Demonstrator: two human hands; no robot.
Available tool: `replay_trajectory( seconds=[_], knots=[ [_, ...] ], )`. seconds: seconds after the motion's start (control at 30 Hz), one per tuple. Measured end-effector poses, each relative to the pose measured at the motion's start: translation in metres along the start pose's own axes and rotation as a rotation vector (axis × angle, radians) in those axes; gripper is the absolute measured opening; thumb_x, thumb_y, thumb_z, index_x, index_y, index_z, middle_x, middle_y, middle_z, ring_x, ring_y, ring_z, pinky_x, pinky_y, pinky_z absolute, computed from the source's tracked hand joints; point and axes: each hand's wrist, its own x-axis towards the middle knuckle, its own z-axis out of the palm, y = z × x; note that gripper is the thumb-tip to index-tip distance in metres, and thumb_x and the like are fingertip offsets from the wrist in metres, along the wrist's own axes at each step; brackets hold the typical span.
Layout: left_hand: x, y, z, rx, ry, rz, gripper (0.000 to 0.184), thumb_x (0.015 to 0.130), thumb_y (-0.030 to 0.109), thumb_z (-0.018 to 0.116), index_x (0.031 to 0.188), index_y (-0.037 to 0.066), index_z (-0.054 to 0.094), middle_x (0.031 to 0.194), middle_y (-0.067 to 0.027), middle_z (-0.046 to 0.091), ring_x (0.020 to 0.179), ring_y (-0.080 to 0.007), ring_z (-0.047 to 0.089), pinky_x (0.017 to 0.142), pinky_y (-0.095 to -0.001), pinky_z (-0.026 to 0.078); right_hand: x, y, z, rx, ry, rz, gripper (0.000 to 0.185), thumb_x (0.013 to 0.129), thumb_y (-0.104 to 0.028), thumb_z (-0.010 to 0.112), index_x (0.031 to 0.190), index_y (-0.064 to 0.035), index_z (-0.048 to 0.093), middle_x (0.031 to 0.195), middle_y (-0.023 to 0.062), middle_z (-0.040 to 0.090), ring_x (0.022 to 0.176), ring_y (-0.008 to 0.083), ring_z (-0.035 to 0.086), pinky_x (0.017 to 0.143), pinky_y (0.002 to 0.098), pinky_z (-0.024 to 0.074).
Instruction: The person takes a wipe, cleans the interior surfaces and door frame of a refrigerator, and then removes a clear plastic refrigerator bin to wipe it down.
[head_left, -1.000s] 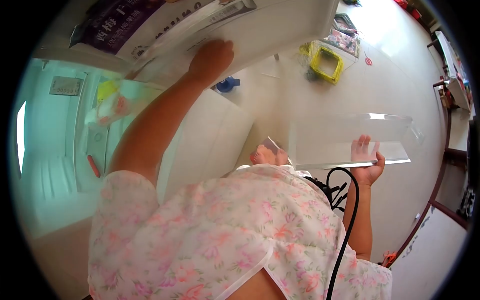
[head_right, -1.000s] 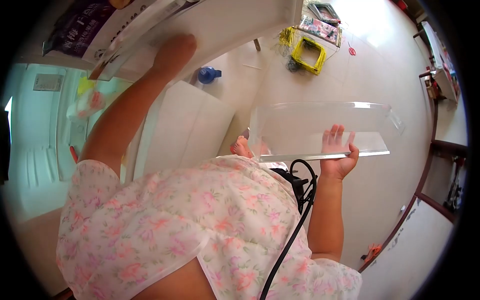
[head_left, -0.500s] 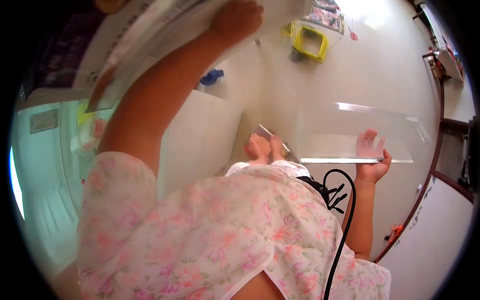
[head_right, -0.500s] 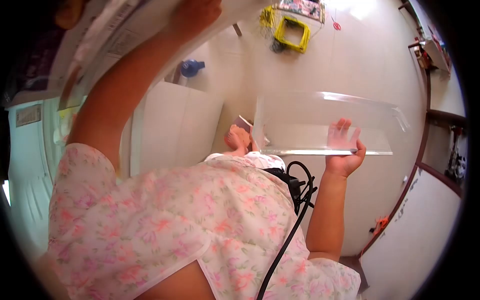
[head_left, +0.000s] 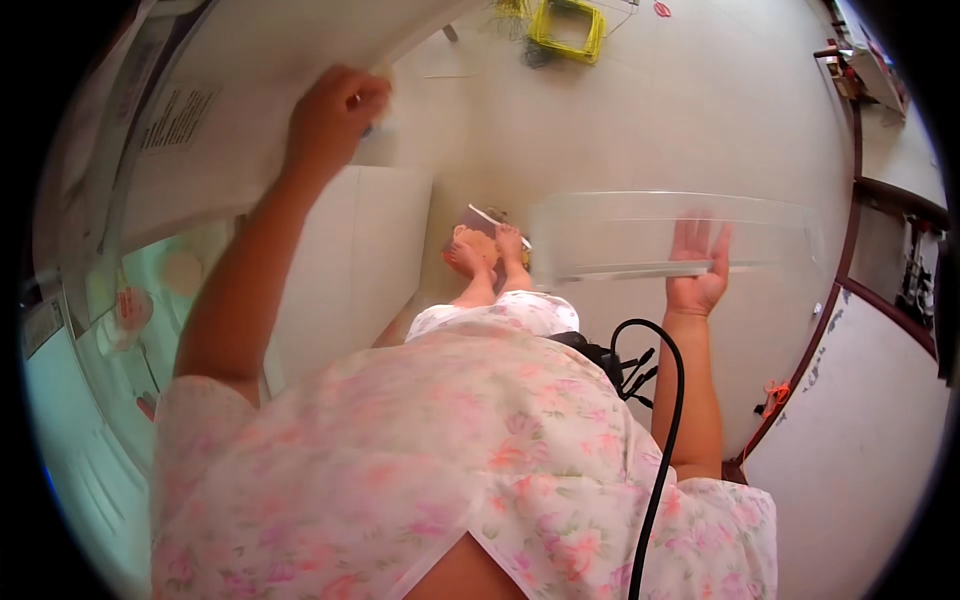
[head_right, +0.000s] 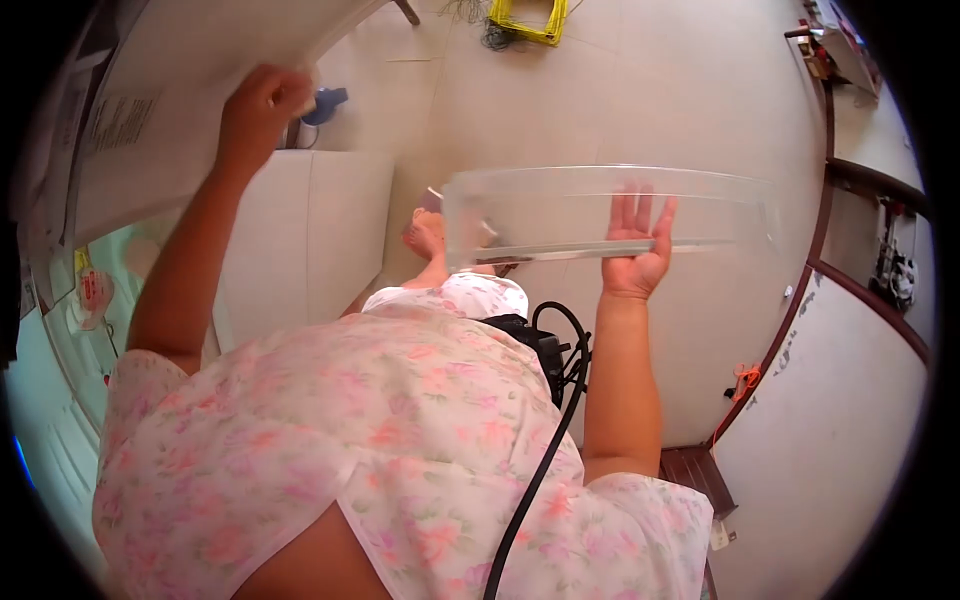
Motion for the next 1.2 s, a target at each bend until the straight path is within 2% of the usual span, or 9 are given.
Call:
replay_trajectory(
  seconds=[0.07,0.2,0.43,0.6,0.9,1.0,1.07,1.13,1.2],
  knots=[
    [-0.038,0.02,0.018,-0.547,-0.104,-0.132,0.015,0.08,0.015,0.069,0.092,0.005,0.066,0.081,-0.0016,0.063,0.07,-0.011,0.058,0.067,-0.0244,0.048,-0.007,0.004,0.01,-0.035,0.015,-0.02,0.051,0.092,-0.017,0.053,0.14,-0.0221,0.036,0.139,0.0159,0.04,0.129,0.0394,0.037,0.108,0.0545,0.0327],
    [-0.091,0.08,0.03,-1.026,-0.529,-0.424,0.011,0.082,0.007,0.068,0.092,0.003,0.066,0.086,-0.0014,0.064,0.077,-0.0069,0.058,0.07,-0.0224,0.048,-0.016,0.018,0.038,-0.06,-0.078,0.053,0.044,0.096,-0.018,0.047,0.138,-0.0197,0.038,0.138,0.0148,0.043,0.125,0.0369,0.043,0.106,0.0493,0.0382],
    [-0.11,0.12,0.025,-1.151,-0.683,-0.36,0.006,0.08,-0.003,0.065,0.086,-0.001,0.063,0.092,-0.0023,0.06,0.087,-0.0095,0.057,0.079,-0.0233,0.046,-0.024,0.024,0.042,-0.398,-0.31,0.212,0.047,0.097,-0.029,0.045,0.138,-0.006,0.036,0.133,0.0118,0.046,0.125,0.029,0.042,0.106,0.0411,0.0346],
    [-0.089,0.156,0.037,-1.132,-0.548,-0.176,0.01,0.079,0.01,0.07,0.085,0.002,0.066,0.082,-0.0012,0.062,0.076,-0.0079,0.056,0.071,-0.0226,0.045,-0.027,0.037,0.064,-0.26,-0.33,0.259,0.04,0.096,-0.019,0.046,0.134,-0.0076,0.037,0.129,0.0156,0.048,0.118,0.0356,0.047,0.104,0.0471,0.0375],
    [-0.006,0.247,0.025,-1.144,-0.278,0.184,0.013,0.08,0.014,0.071,0.085,0.002,0.067,0.088,-0.0025,0.062,0.079,-0.0093,0.059,0.071,-0.0237,0.047,-0.032,0.051,0.076,-0.414,-0.355,0.331,0.041,0.089,-0.017,0.056,0.127,-0.0065,0.044,0.113,0.0058,0.055,0.099,0.0185,0.056,0.079,0.0309,0.0478],
    [0.032,0.279,0.022,-0.998,-0.115,0.311,0.016,0.081,0.019,0.071,0.084,0.004,0.067,0.087,-0.0037,0.063,0.078,-0.0107,0.06,0.071,-0.0235,0.047,-0.023,0.05,0.063,-0.495,-0.5,0.422,0.041,0.089,-0.016,0.057,0.127,-0.0069,0.044,0.113,0.0049,0.055,0.1,0.0182,0.055,0.08,0.0312,0.0474],
    [0.055,0.289,0.02,-1.125,0.04,0.34,0.018,0.08,0.022,0.066,0.079,0.003,0.065,0.085,-0.0094,0.063,0.077,-0.0219,0.062,0.071,-0.0308,0.048,-0.025,0.054,0.076,-0.448,-0.457,0.423,0.041,0.088,-0.016,0.058,0.125,-0.0059,0.045,0.114,0.0066,0.055,0.104,0.0216,0.054,0.084,0.034,0.0472],
    [0.059,0.283,0.023,-1.073,0.046,0.347,0.018,0.082,0.022,0.068,0.083,0.004,0.066,0.084,-0.0059,0.062,0.076,-0.0169,0.06,0.07,-0.0275,0.047,-0.029,0.059,0.084,-0.295,-0.563,0.446,0.041,0.097,-0.02,0.039,0.133,-0.0003,0.041,0.13,0.0138,0.048,0.119,0.0287,0.045,0.103,0.0404,0.0358],
    [0.052,0.274,0.029,-1.017,0.043,0.348,0.018,0.083,0.022,0.069,0.087,0.005,0.066,0.083,-0.0024,0.061,0.075,-0.0119,0.059,0.07,-0.0243,0.046,-0.032,0.056,0.086,-0.431,-0.58,0.363,0.041,0.097,-0.02,0.041,0.132,-0.0004,0.041,0.128,0.0136,0.049,0.118,0.029,0.045,0.102,0.0408,0.0364]
  ],
)
